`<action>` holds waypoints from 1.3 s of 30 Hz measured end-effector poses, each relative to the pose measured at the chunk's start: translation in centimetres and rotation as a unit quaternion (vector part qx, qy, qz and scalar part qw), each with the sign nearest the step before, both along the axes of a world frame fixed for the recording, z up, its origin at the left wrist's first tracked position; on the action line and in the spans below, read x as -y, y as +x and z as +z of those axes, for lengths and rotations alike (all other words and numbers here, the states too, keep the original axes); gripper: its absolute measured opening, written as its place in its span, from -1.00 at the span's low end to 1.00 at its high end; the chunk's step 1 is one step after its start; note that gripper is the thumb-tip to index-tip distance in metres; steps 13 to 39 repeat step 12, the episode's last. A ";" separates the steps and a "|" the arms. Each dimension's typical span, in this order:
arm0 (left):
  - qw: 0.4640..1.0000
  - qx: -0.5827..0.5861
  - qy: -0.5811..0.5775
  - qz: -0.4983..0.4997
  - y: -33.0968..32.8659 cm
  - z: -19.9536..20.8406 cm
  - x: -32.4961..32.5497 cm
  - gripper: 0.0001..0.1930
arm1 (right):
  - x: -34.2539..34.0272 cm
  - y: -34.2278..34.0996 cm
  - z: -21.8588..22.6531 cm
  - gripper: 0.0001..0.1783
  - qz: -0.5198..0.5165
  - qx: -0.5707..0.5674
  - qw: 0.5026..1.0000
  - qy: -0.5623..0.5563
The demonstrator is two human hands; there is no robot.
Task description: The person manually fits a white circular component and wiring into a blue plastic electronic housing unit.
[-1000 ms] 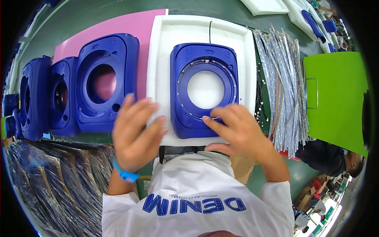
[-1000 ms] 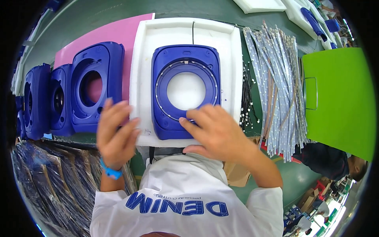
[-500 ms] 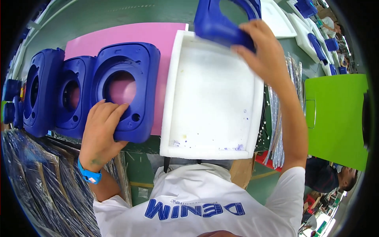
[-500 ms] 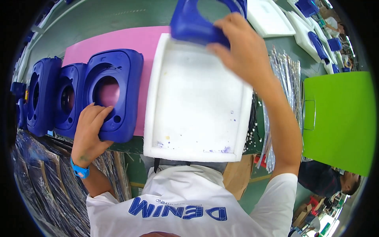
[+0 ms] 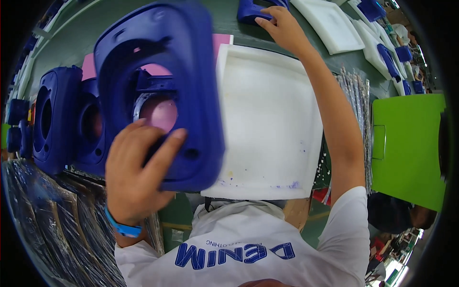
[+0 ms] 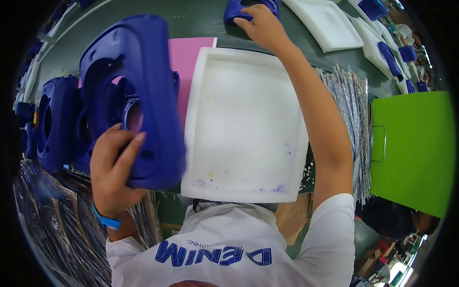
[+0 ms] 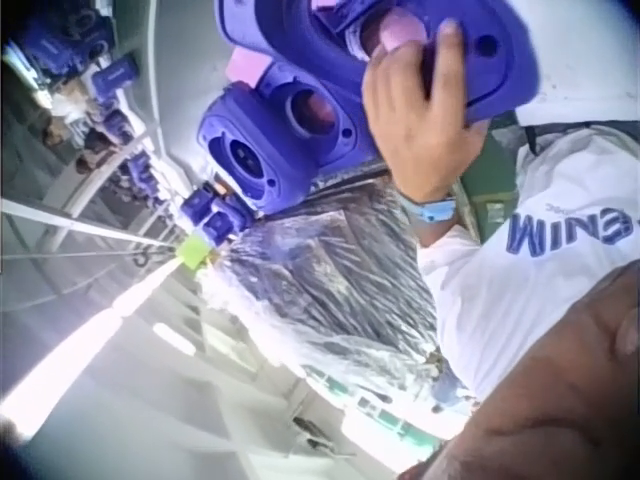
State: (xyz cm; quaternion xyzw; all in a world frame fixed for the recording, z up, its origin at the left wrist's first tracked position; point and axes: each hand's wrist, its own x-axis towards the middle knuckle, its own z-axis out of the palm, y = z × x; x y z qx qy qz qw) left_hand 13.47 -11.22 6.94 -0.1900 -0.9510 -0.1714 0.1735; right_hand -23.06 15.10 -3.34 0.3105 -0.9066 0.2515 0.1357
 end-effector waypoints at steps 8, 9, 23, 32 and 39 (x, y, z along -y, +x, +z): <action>0.977 0.129 0.028 -0.169 -1.5 -3.5 -13.4 -0.11 | -13.2 21.7 6.8 -0.78 -0.013 0.045 0.994 -0.097; 0.975 0.141 0.016 -0.171 -1.6 -4.8 -14.5 -0.13 | -15.0 23.9 6.7 -0.78 -0.068 0.055 0.994 -0.061; 0.963 0.210 -0.018 -0.168 -1.6 -7.2 -16.6 -0.16 | -21.1 27.3 5.7 -0.70 -0.211 0.089 0.970 0.081; 0.963 0.210 -0.018 -0.168 -1.6 -7.2 -16.6 -0.16 | -21.1 27.3 5.7 -0.70 -0.211 0.089 0.970 0.081; 0.963 0.210 -0.018 -0.168 -1.6 -7.2 -16.6 -0.16 | -21.1 27.3 5.7 -0.70 -0.211 0.089 0.970 0.081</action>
